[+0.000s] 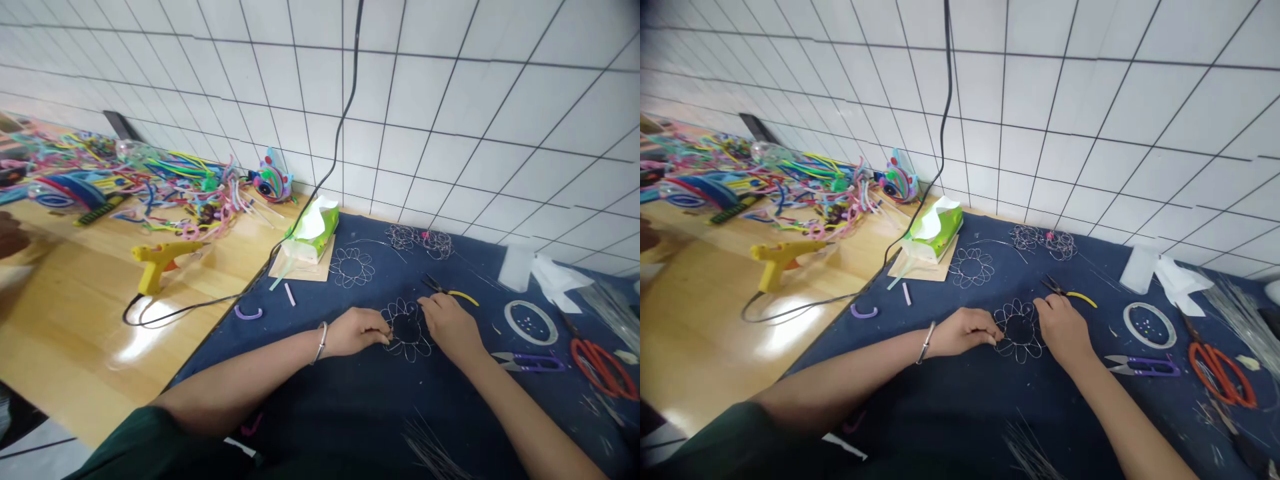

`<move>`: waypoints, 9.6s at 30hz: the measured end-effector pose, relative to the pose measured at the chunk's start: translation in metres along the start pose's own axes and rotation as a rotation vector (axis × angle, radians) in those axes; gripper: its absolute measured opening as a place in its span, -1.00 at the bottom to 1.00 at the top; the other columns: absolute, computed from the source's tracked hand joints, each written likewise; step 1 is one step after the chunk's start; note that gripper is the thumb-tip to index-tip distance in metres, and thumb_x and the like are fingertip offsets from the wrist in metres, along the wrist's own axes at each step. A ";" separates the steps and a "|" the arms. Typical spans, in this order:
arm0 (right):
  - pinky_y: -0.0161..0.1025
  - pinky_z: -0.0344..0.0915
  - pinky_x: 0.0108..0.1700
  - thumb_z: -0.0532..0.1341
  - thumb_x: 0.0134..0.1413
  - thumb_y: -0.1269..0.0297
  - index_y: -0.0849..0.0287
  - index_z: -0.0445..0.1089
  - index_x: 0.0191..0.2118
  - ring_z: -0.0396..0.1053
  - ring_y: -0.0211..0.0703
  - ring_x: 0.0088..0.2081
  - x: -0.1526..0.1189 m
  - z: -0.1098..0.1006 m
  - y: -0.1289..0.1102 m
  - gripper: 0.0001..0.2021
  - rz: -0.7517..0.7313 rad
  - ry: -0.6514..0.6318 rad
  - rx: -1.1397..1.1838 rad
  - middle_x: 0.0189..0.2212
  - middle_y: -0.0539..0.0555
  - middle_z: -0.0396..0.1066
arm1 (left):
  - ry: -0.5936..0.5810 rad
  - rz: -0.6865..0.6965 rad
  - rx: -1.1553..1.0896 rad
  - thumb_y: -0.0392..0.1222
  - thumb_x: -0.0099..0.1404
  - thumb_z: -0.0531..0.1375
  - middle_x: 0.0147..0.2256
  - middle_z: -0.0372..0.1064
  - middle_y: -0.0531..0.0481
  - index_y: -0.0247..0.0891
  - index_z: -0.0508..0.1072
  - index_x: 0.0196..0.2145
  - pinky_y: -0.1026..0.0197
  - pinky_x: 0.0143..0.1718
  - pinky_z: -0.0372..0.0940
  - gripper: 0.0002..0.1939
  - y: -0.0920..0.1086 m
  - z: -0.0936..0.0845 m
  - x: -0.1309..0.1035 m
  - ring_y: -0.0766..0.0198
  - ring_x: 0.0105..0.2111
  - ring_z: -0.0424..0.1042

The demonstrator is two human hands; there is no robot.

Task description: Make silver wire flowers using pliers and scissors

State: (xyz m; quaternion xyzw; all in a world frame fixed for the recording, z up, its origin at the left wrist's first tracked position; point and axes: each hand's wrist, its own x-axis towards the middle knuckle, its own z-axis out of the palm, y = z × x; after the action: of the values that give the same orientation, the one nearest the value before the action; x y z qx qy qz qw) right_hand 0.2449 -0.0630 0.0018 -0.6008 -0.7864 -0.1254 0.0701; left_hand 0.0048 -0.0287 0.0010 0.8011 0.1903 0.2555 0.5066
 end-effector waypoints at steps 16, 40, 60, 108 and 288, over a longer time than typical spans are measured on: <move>-0.27 0.21 -0.06 0.07 0.10 0.39 0.17 0.36 -0.15 0.29 -0.25 -0.19 -0.006 -0.018 -0.020 -0.79 -0.164 0.091 0.402 -0.27 0.05 0.39 | 0.045 -0.448 -0.518 -0.20 0.10 0.21 -0.47 0.36 -0.01 -0.39 0.41 -0.28 0.32 -0.46 0.23 -0.77 0.002 -0.022 -0.006 0.37 -0.50 0.40; -0.18 0.09 -0.26 0.03 0.06 0.44 0.20 0.32 -0.39 0.17 -0.13 -0.32 -0.009 -0.020 -0.032 -0.86 -0.410 -0.171 0.133 -0.46 0.09 0.26 | -0.047 -0.256 0.059 -0.21 0.17 0.14 -0.32 0.43 0.06 -0.27 0.46 -0.34 0.35 -0.22 0.21 -0.86 0.002 -0.044 -0.007 0.37 -0.30 0.38; -0.19 0.02 -0.30 0.04 0.10 0.35 0.24 0.34 -0.42 0.19 -0.10 -0.33 0.052 -0.017 -0.027 -0.82 -0.325 -0.053 -0.048 -0.48 0.16 0.30 | -0.134 -0.247 0.841 -0.29 0.14 0.11 -0.43 0.42 0.01 -0.23 0.46 -0.42 0.31 -0.40 0.13 -0.88 0.010 -0.075 -0.020 0.28 -0.38 0.38; -0.19 0.18 -0.20 -0.03 0.16 0.38 0.19 0.35 -0.32 0.26 -0.18 -0.28 0.033 -0.002 -0.066 -0.79 -0.323 -0.026 0.390 -0.39 0.09 0.34 | -0.155 -0.129 0.903 -0.24 0.23 0.04 -0.41 0.36 -0.02 -0.21 0.44 -0.35 0.26 -0.28 0.16 -0.83 0.017 -0.075 -0.020 0.28 -0.32 0.34; -0.26 0.30 -0.38 0.26 -0.13 0.16 0.20 0.39 -0.36 0.30 -0.30 -0.49 0.028 -0.002 -0.065 -0.78 0.618 -0.140 1.779 -0.54 -0.01 0.35 | 0.402 -0.392 -0.386 -0.21 0.10 0.18 -0.50 0.30 0.04 -0.34 0.33 -0.39 0.37 -0.50 0.21 -0.86 -0.003 -0.001 0.016 0.48 -0.57 0.25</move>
State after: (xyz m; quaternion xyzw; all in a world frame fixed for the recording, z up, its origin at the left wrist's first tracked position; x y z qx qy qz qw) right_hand 0.1744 -0.0539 0.0040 -0.5147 -0.4018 0.5811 0.4858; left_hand 0.0165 -0.0177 0.0024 0.5722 0.3851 0.3373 0.6407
